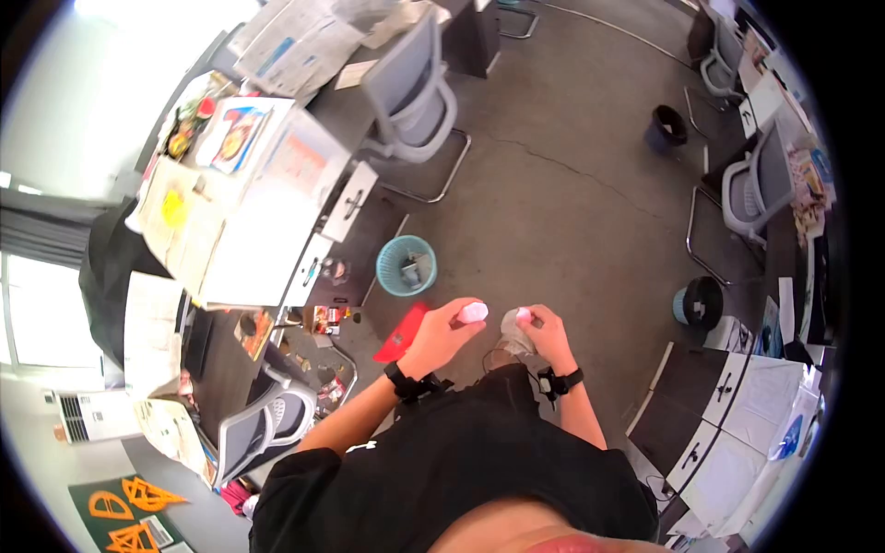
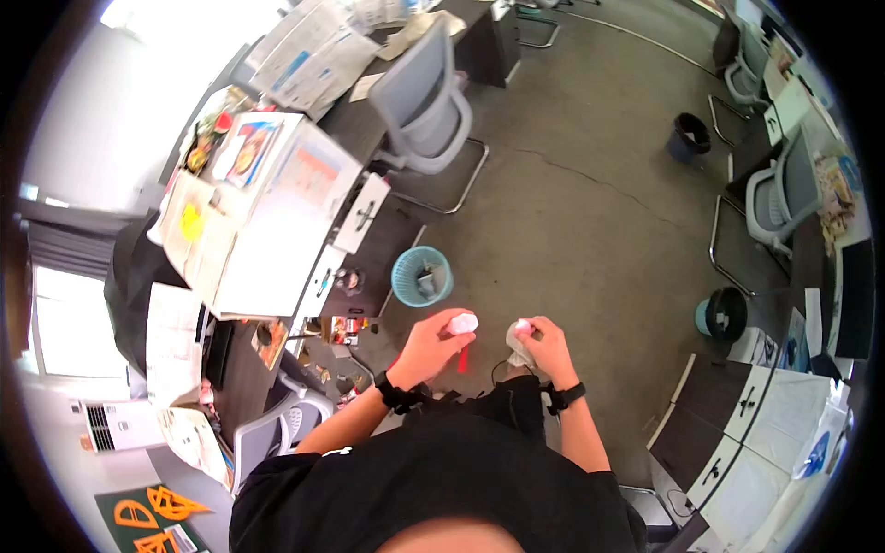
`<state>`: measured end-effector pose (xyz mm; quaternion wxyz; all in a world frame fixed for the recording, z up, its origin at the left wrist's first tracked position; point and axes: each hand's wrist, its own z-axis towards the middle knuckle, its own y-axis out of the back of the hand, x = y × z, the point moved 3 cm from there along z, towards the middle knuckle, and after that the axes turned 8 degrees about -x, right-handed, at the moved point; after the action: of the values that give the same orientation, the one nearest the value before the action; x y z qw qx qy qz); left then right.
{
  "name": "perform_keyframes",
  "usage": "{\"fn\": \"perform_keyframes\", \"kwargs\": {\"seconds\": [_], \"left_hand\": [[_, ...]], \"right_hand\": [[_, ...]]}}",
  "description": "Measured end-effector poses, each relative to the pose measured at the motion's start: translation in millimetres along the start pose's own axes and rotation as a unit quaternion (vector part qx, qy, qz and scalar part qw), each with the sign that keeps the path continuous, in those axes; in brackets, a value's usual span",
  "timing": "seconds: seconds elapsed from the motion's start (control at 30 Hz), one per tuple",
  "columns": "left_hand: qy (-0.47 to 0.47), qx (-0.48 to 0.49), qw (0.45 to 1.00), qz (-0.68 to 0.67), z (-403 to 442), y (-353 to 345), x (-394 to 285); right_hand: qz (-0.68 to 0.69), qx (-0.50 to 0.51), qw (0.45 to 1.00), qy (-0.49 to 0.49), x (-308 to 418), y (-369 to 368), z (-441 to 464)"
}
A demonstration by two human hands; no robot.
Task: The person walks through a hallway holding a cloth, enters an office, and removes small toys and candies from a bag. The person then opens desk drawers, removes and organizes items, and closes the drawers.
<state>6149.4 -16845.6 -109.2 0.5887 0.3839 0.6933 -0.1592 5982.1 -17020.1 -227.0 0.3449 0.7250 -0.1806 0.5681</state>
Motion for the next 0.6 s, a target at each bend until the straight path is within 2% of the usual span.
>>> {"fn": "perform_keyframes", "kwargs": {"seconds": [0.07,0.13,0.17,0.2,0.3,0.37,0.4,0.43,0.53,0.57,0.6], "left_hand": [[-0.048,0.009,0.998,0.036,27.4,-27.8,-29.1],[-0.036,0.014,0.998,0.04,49.5,-50.3,-41.4],[-0.03,0.029,0.996,0.078,58.4,-61.2,-50.6],[-0.024,0.047,0.992,0.115,64.8,-72.9,-57.9],[-0.042,0.091,0.989,0.113,85.6,-108.2,-52.4],[-0.015,0.105,0.994,0.029,106.5,-135.2,-48.1],[0.004,0.11,0.994,-0.014,113.7,-146.0,-44.7],[0.007,0.133,0.991,-0.001,124.2,-154.6,-52.6],[-0.094,0.171,0.981,0.027,155.5,-186.9,-70.4],[-0.09,0.16,0.983,-0.006,167.2,-195.6,-71.9],[-0.085,0.152,0.984,-0.044,182.9,-207.8,-73.3]], "right_hand": [[-0.019,-0.031,0.999,-0.023,-7.4,42.1,20.8],[0.015,-0.062,0.993,-0.102,-12.3,81.1,29.7],[0.001,-0.089,0.995,-0.05,-20.0,96.3,33.3],[0.023,-0.115,0.99,-0.074,-32.4,108.2,32.1],[0.077,-0.191,0.969,-0.138,-62.4,136.3,25.6],[0.036,-0.214,0.965,-0.148,-74.9,145.5,22.5],[0.014,-0.22,0.963,-0.156,-80.3,150.1,17.7],[0.007,-0.227,0.959,-0.166,-78.4,154.0,18.4],[-0.015,-0.216,0.962,-0.165,-70.8,169.0,35.5],[0.024,-0.212,0.96,-0.182,-80.7,171.9,45.3],[0.003,-0.183,0.966,-0.182,-80.3,179.6,59.2]]}}
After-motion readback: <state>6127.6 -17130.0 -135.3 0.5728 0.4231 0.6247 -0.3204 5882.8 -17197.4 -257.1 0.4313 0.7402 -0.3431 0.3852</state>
